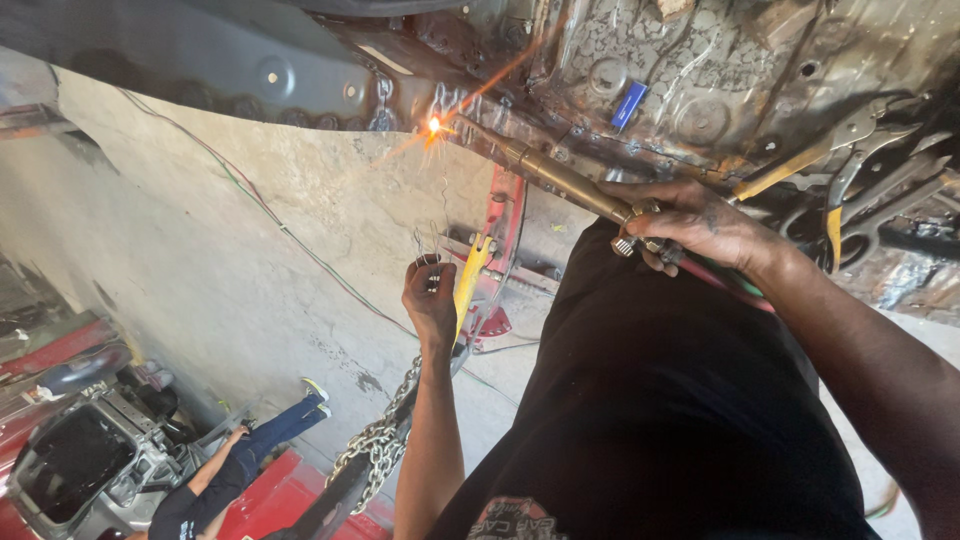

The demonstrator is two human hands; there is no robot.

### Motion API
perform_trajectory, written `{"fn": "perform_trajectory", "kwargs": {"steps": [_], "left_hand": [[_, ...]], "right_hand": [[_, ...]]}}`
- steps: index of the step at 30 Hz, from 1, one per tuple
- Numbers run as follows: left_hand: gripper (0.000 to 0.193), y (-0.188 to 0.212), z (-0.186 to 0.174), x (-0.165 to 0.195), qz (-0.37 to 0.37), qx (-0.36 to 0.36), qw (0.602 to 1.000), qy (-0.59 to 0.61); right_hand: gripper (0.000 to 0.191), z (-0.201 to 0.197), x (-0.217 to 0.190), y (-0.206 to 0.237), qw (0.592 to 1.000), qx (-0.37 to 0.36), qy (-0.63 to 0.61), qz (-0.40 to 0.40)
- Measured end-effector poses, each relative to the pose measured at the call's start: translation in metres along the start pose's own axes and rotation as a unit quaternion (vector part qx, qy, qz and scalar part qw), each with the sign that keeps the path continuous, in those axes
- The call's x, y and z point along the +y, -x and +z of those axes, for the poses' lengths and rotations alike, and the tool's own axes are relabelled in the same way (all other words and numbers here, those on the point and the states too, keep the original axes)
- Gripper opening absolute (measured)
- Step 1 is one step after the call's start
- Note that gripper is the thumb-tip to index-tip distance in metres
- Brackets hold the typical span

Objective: The person uses an oxy-fuel torch to heat and cut the metal frame rail of a vehicle body mounted on a frame rack, moving the torch flame along the seam while holding filler wire in the other hand, working along the edge of the damaged panel.

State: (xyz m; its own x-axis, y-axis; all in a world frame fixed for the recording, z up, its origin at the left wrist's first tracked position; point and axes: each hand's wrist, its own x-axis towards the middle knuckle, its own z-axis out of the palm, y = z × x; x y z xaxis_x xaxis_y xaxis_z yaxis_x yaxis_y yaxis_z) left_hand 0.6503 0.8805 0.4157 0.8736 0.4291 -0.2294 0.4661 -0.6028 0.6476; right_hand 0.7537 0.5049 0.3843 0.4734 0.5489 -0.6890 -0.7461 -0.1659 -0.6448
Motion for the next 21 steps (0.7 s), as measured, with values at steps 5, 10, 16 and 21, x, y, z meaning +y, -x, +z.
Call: {"fn": "perform_trajectory", "kwargs": {"steps": [5,10,16,21], "left_hand": [[0.011,-0.0002,0.0005,-0.0007,-0.002,-0.001,1.000,0.008],[0.011,-0.0005,0.0007,0.0004,-0.006,0.000,1.000,0.012],[0.011,0.0001,0.0006,0.0029,-0.013,-0.001,1.000,0.013],[0.010,0.0001,0.0010,0.0025,-0.013,-0.001,1.000,0.024]], "right_hand": [[0.070,-0.0005,-0.0002,-0.0011,0.999,0.003,0.036,-0.002],[0.071,0.0017,-0.0019,0.0016,1.000,-0.007,-0.029,0.001],[0.070,0.0001,-0.0026,0.0019,0.999,-0.015,-0.029,-0.010],[0.070,-0.0013,0.0031,-0.0003,0.998,-0.022,-0.047,-0.018]]}}
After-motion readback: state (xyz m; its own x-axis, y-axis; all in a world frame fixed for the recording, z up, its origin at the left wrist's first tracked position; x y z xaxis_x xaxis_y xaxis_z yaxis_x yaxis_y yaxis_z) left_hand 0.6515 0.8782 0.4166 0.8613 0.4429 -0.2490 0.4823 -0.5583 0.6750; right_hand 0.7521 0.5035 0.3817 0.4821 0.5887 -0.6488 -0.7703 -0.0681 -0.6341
